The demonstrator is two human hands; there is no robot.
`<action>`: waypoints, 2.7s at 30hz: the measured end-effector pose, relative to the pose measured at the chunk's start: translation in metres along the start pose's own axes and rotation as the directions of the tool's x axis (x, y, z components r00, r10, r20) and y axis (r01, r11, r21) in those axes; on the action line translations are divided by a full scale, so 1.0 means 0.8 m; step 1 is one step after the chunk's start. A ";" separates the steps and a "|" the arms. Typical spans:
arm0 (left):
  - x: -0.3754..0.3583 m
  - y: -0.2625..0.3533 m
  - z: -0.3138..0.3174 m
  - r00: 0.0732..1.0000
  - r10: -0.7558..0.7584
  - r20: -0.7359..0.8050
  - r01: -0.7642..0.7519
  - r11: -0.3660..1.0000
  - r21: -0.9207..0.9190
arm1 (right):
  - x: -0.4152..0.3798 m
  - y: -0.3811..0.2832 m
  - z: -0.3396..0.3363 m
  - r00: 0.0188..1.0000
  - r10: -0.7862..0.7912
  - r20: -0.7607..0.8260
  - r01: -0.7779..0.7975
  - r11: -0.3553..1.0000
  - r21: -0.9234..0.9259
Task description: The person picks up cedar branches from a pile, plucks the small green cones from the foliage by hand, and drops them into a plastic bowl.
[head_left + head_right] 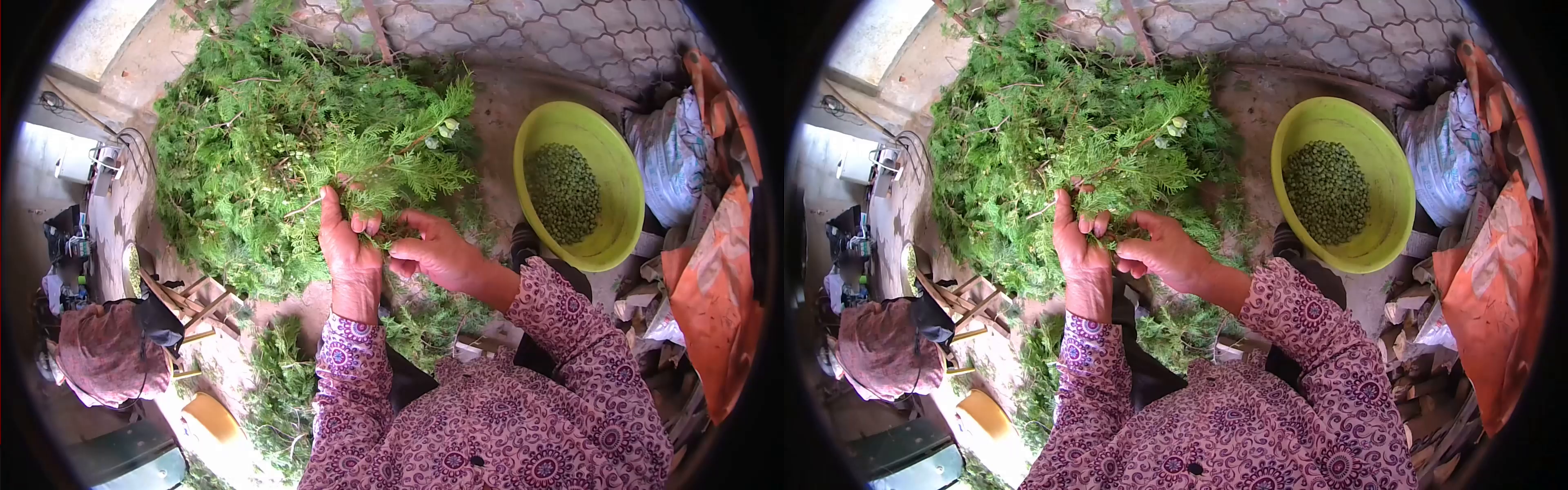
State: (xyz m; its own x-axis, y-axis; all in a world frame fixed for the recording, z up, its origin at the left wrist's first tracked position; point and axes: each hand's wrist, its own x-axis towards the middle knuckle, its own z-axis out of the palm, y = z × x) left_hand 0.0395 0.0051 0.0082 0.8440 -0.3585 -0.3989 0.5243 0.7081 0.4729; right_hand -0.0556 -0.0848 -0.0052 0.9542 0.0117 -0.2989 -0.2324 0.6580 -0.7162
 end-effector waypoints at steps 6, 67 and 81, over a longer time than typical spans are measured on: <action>-0.004 -0.005 0.009 0.997 0.060 -0.039 -0.054 0.990 0.129 | -0.002 0.001 -0.009 0.998 -0.039 0.057 0.047 0.990 -0.136; -0.011 0.031 -0.002 0.966 0.030 0.258 -0.145 0.887 0.438 | -0.030 -0.065 -0.061 0.941 -0.103 0.322 0.328 0.503 -0.799; -0.003 0.010 -0.001 0.556 0.424 0.715 -0.490 -0.528 0.694 | -0.027 -0.075 -0.067 0.952 -0.236 0.193 0.237 0.178 -0.955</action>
State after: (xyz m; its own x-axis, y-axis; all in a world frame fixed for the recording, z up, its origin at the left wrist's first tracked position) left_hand 0.0415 0.0117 0.0123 0.7724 -0.3338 0.5404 -0.6116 -0.6205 0.4908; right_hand -0.0722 -0.1650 0.0102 1.0000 0.0009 0.0061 0.0054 -0.5988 -0.8009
